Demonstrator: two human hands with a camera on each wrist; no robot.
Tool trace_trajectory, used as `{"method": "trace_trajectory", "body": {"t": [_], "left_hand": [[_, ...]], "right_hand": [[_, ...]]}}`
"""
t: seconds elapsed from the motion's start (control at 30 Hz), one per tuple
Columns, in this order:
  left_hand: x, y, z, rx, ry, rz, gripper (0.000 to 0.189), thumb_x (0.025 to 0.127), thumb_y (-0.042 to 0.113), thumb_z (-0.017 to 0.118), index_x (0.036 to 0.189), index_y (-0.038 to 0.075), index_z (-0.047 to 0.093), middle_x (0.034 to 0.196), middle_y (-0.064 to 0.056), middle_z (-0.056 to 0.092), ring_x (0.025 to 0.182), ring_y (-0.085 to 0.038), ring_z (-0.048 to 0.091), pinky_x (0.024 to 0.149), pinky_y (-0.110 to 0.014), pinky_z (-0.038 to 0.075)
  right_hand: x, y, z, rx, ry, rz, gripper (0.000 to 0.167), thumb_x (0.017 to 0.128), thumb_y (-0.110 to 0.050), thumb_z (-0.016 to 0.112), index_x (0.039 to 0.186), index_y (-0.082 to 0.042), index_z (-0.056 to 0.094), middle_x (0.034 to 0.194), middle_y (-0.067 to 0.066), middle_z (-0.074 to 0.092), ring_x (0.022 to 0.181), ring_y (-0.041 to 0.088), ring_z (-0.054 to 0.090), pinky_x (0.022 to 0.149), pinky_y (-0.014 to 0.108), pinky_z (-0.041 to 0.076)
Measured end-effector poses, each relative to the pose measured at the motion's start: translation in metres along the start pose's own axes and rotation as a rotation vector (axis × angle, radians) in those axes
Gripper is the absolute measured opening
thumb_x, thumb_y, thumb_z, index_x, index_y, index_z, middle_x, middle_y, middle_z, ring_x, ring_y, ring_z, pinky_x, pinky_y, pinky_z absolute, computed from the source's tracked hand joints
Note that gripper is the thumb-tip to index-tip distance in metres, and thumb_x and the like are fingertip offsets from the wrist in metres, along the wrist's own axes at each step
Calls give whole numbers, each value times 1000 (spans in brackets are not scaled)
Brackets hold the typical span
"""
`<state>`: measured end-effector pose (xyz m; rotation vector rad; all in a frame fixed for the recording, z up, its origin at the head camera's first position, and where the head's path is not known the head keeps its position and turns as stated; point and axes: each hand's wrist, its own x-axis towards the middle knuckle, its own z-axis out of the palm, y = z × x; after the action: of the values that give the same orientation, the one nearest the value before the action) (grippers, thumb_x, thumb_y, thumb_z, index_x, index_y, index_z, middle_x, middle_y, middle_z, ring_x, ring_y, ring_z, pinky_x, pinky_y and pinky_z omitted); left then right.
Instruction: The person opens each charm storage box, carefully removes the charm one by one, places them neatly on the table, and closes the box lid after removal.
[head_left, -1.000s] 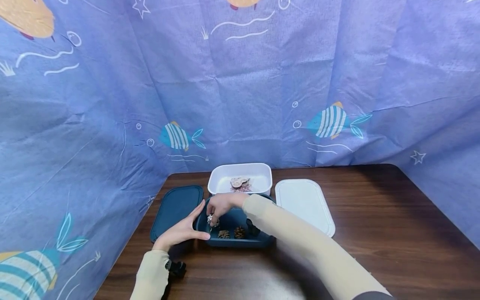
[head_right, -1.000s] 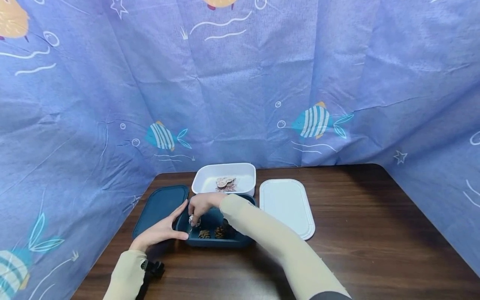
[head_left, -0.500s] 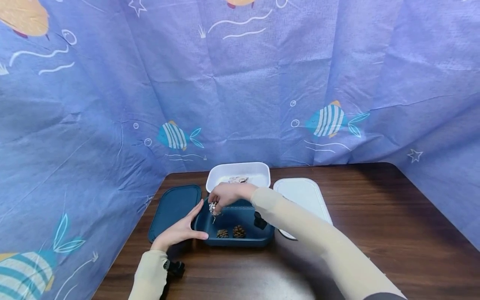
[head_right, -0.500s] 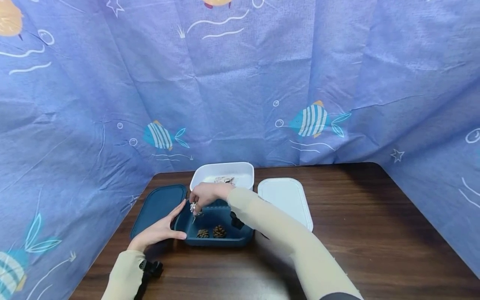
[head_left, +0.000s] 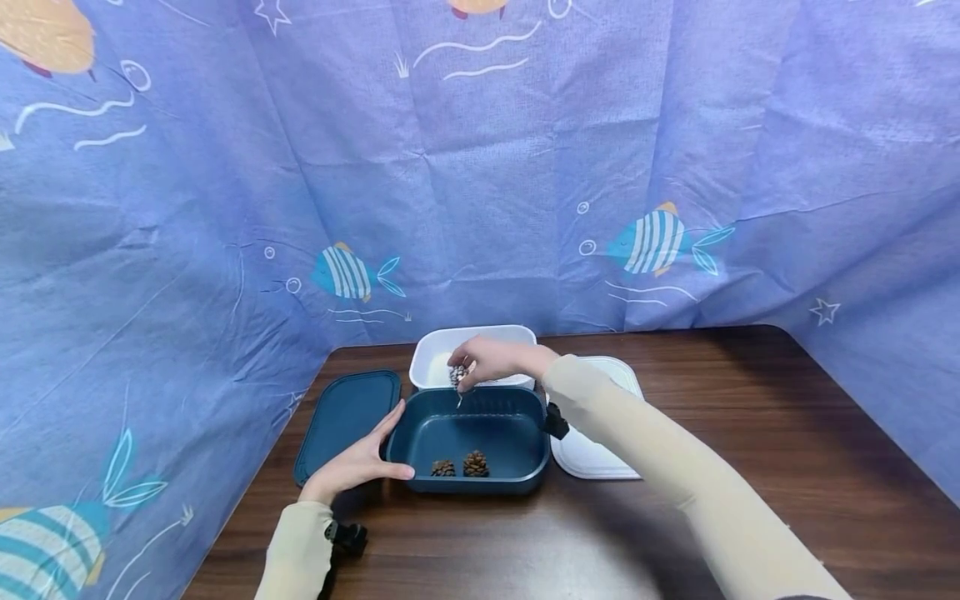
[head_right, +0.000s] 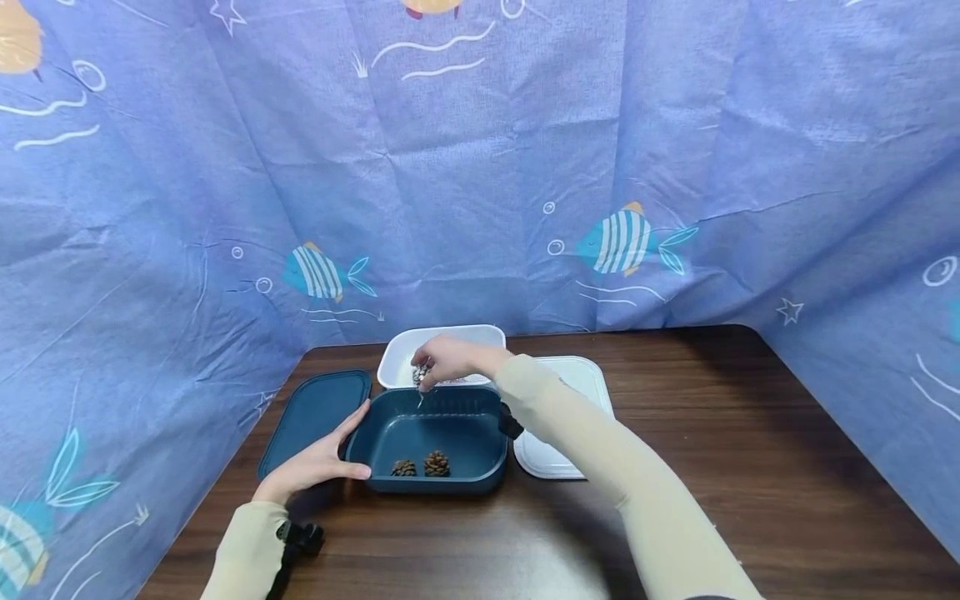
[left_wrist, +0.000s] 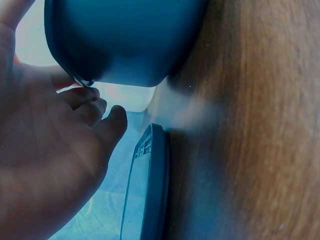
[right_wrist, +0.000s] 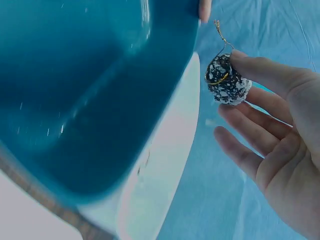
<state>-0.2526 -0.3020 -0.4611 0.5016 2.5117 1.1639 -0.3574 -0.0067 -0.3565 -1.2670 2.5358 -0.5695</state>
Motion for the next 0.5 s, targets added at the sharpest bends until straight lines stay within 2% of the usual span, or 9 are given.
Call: {"method": "trace_trajectory", "body": {"t": [0.03, 0.13, 0.3, 0.5], "left_hand": [[0, 0, 0, 2, 2, 4, 111, 85, 35, 81, 164, 22, 3, 170, -8, -1, 153, -38, -1, 113, -71, 15], [0, 1, 0, 3, 3, 10, 111, 85, 35, 81, 164, 23, 4, 170, -8, -2, 153, -38, -2, 113, -71, 16], [-2, 1, 1, -5, 0, 3, 110, 86, 34, 80, 164, 27, 3, 170, -7, -2, 153, -38, -2, 113, -71, 15], [-3, 2, 0, -21, -4, -6, 110, 86, 34, 80, 164, 24, 3, 170, -7, -2, 153, -39, -3, 113, -72, 14]], "right_hand": [[-4, 3, -4, -5, 12, 1, 50, 93, -21, 74, 136, 1, 62, 131, 12, 65, 120, 25, 62, 106, 38, 44], [-15, 14, -14, -16, 47, 18, 49, 94, -21, 73, 138, -2, 61, 136, 12, 63, 122, 25, 61, 108, 40, 43], [-34, 35, -29, -34, 105, 57, 50, 96, -21, 71, 141, -6, 58, 140, 11, 60, 124, 25, 59, 103, 38, 47], [-63, 55, -45, -29, 166, 115, 52, 95, -21, 72, 141, -2, 58, 138, 15, 60, 124, 31, 58, 103, 44, 47]]}}
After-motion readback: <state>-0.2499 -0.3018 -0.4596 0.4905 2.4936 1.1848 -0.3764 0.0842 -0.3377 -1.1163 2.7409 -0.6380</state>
